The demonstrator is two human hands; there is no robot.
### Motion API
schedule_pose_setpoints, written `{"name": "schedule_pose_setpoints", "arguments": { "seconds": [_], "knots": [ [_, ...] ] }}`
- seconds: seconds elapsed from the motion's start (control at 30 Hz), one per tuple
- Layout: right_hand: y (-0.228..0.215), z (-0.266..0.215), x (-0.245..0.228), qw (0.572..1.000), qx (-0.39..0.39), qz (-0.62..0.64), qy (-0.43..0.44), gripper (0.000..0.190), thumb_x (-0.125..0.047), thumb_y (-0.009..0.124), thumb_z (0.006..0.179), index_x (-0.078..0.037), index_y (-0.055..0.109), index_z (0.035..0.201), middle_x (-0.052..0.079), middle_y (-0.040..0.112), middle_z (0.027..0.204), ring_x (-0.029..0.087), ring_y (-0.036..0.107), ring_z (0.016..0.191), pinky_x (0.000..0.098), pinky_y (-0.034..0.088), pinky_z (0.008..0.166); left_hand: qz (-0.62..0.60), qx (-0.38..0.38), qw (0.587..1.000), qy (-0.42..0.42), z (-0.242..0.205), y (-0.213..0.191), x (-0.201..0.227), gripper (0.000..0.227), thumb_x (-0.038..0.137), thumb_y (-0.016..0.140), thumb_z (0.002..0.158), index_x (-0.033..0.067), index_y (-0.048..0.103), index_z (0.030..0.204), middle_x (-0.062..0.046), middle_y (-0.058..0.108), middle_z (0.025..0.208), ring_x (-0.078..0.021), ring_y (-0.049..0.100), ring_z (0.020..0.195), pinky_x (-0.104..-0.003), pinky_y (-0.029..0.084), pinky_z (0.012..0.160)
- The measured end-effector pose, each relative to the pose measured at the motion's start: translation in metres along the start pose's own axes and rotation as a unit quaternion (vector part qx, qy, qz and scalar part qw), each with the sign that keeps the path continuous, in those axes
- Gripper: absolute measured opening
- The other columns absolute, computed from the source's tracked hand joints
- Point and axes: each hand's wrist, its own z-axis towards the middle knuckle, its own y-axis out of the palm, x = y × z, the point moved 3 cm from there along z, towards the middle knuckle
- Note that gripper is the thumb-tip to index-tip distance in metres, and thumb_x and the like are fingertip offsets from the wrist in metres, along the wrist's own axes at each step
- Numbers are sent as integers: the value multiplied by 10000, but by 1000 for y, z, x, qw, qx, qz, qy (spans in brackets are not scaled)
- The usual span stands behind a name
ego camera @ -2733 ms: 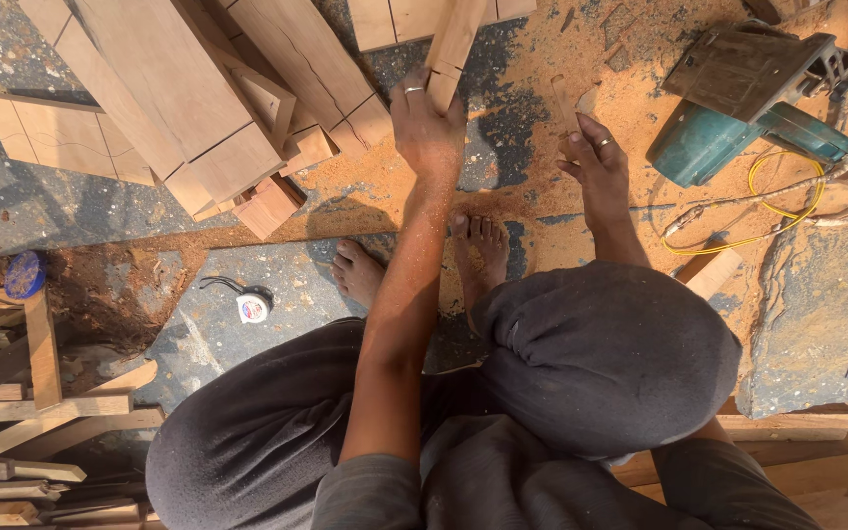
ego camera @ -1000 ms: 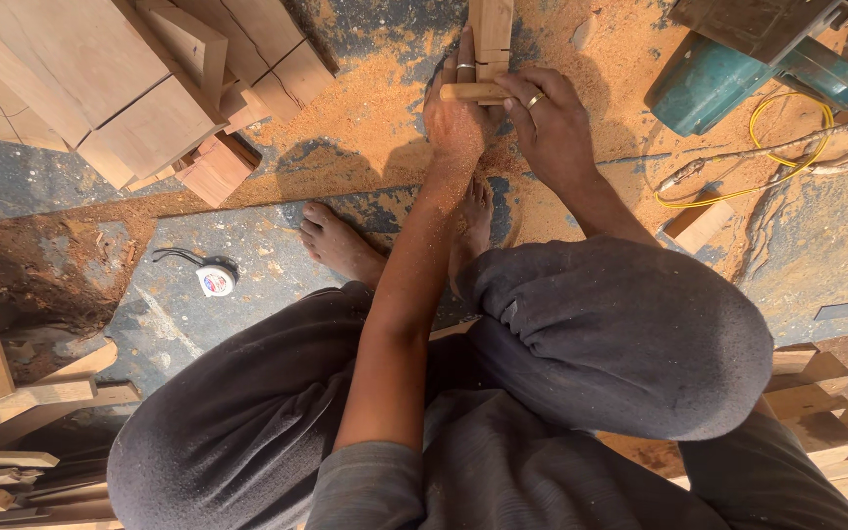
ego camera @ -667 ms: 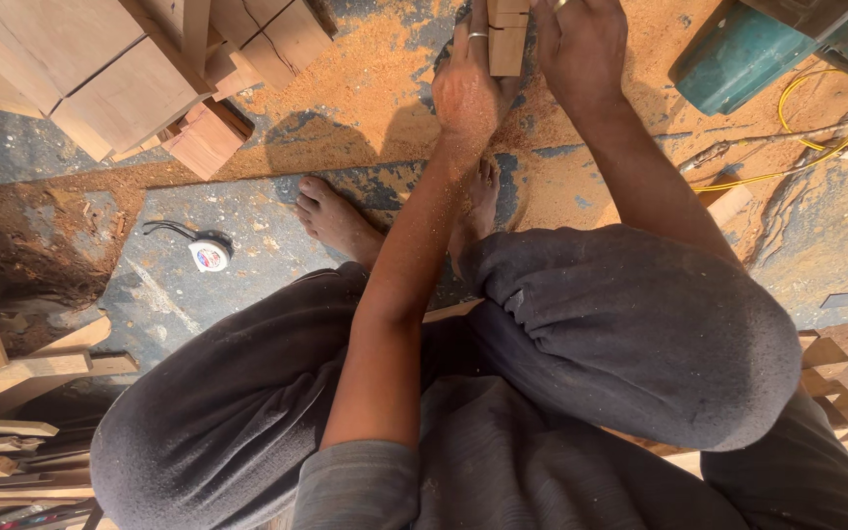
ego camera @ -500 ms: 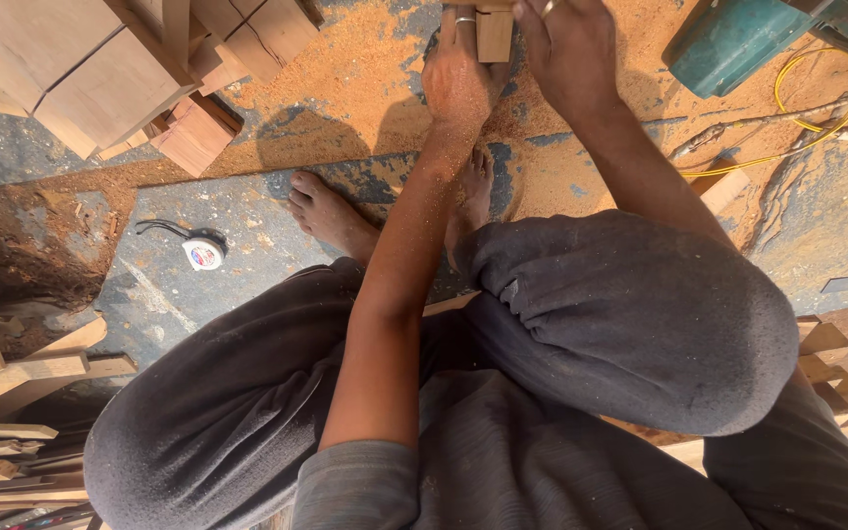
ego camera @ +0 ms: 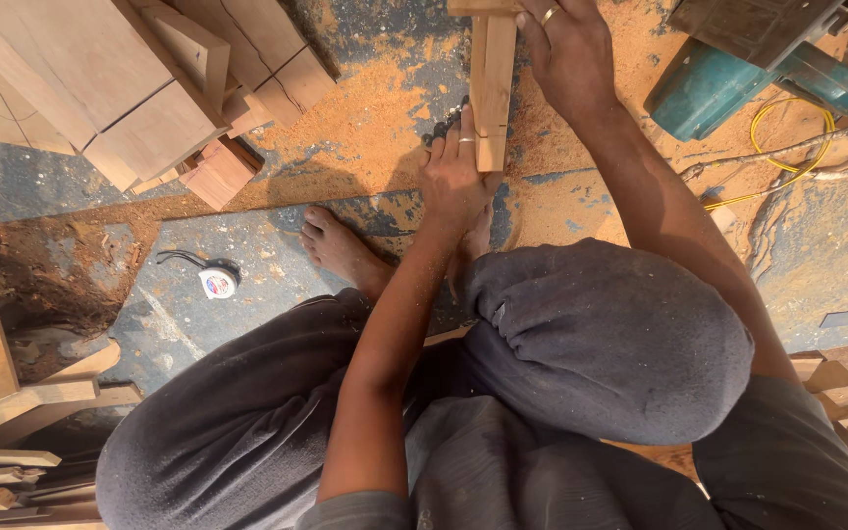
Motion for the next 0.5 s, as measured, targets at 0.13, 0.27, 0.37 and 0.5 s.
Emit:
{"name": "schedule_pose_setpoints", "arguments": {
  "seconds": [0.13,0.27,0.37,0.5],
  "knots": [
    [-19,19,-39,1000,-26,3,16,263,-66,737,1099,-73,717,1361,102,666,1274,306,650,1162,439,556,978,-18,77,989,124,-12,-25,6,1104,681,761,834,-119,387,1496,-264,602,1354,-340,602,1185,-482,420,986],
    [-25,30,-48,999,-26,17,20,313,-38,722,1070,-87,712,1379,79,664,1311,298,651,1196,422,555,1005,-61,108,992,32,40,-6,11,995,488,819,794,-70,374,1488,-246,554,1388,-377,551,1258,-521,415,1038],
    [-26,20,-56,999,-38,10,26,346,-25,719,1054,-86,712,1395,82,658,1311,301,644,1196,424,559,1000,-132,94,982,-94,67,32,11,894,192,804,802,-37,363,1545,-200,566,1415,-350,570,1283,-508,443,1073],
    [-26,17,-48,999,-43,24,21,273,-30,736,1067,-45,719,1338,127,662,1210,311,671,1087,421,583,897,-131,146,976,-96,74,63,8,766,95,792,811,55,402,1469,-200,554,1424,-350,561,1316,-493,469,1079]
  ]
}}
